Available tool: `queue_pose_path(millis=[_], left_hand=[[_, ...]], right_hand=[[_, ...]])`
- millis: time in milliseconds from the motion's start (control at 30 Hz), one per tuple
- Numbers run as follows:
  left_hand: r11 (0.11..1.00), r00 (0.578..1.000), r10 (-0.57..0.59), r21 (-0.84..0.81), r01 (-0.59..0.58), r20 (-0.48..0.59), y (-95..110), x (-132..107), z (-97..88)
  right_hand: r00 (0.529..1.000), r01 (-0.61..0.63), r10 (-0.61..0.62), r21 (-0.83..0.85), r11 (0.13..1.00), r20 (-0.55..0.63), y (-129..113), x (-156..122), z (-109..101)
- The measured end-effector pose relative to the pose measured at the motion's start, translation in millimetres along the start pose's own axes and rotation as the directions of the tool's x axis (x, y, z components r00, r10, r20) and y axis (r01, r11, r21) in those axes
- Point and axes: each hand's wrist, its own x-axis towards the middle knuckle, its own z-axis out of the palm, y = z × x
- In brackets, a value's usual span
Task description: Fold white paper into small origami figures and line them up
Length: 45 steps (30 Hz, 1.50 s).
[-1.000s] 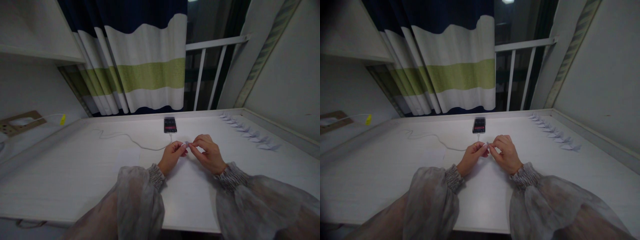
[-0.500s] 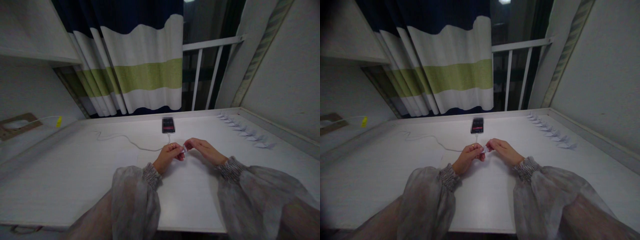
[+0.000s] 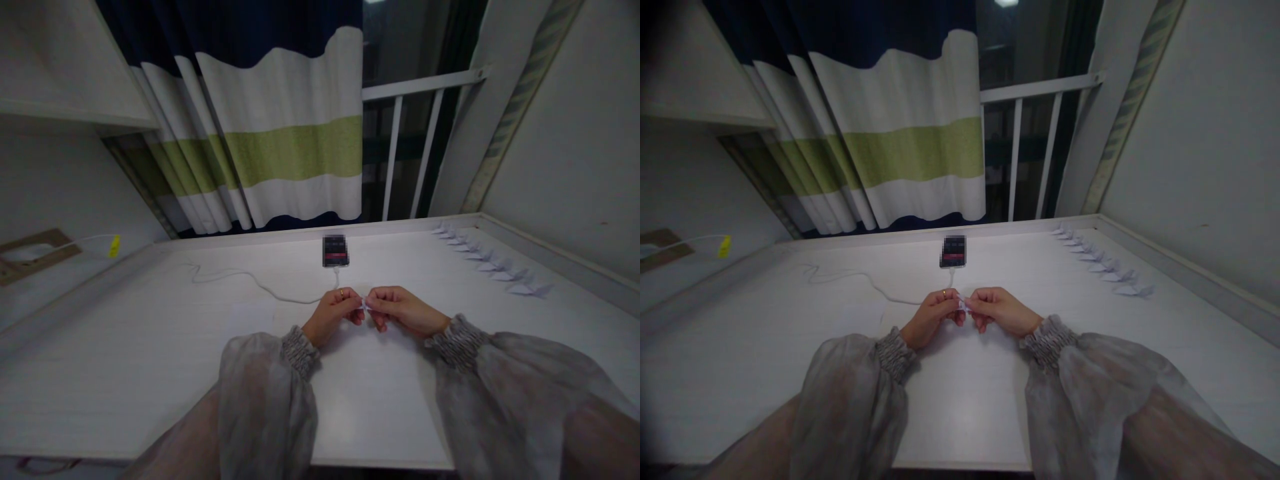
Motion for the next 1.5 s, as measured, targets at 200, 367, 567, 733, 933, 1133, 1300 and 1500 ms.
queue_pose_path(millis=[200,367,567,733,933,1133,1300,1500], left_hand=[[0.998,0.994,-0.056,-0.005,0.057,0.092,-1.3,1.8,0.3],[1.000,0.988,-0.025,0.005,0.024,0.155,0.0,1.6,-1.7],[0.999,0.994,-0.004,-0.045,0.009,0.111,1.2,-1.0,-0.2],[0.980,0.997,-0.005,-0.196,0.019,0.075,2.8,-4.0,8.6],[0.958,0.999,-0.050,-0.280,0.053,0.019,4.5,-6.9,15.0],[0.949,0.998,-0.055,-0.310,0.049,-0.009,5.8,-8.0,17.7],[0.941,0.998,-0.059,-0.334,0.050,-0.017,5.9,-8.6,19.4],[0.926,0.997,-0.079,-0.372,0.069,-0.011,5.2,-8.8,19.4]], right_hand=[[1.000,0.008,-0.009,0.074,0.997,0.020,2.5,1.4,1.9],[1.000,0.022,-0.024,0.153,0.988,0.016,0.9,0.2,8.3],[0.995,0.097,-0.096,0.128,0.987,-0.013,-4.8,-4.2,18.2],[0.990,0.141,-0.132,0.214,0.967,-0.058,-6.3,-6.6,22.6],[0.993,0.108,-0.079,0.374,0.921,-0.091,-3.7,-5.9,24.8],[0.988,0.137,-0.093,0.417,0.899,-0.124,-1.8,-5.4,25.5],[0.989,0.133,-0.090,0.457,0.880,-0.114,-1.1,-5.5,25.4],[0.990,0.126,-0.081,0.484,0.866,-0.113,-0.1,-5.9,25.0]])
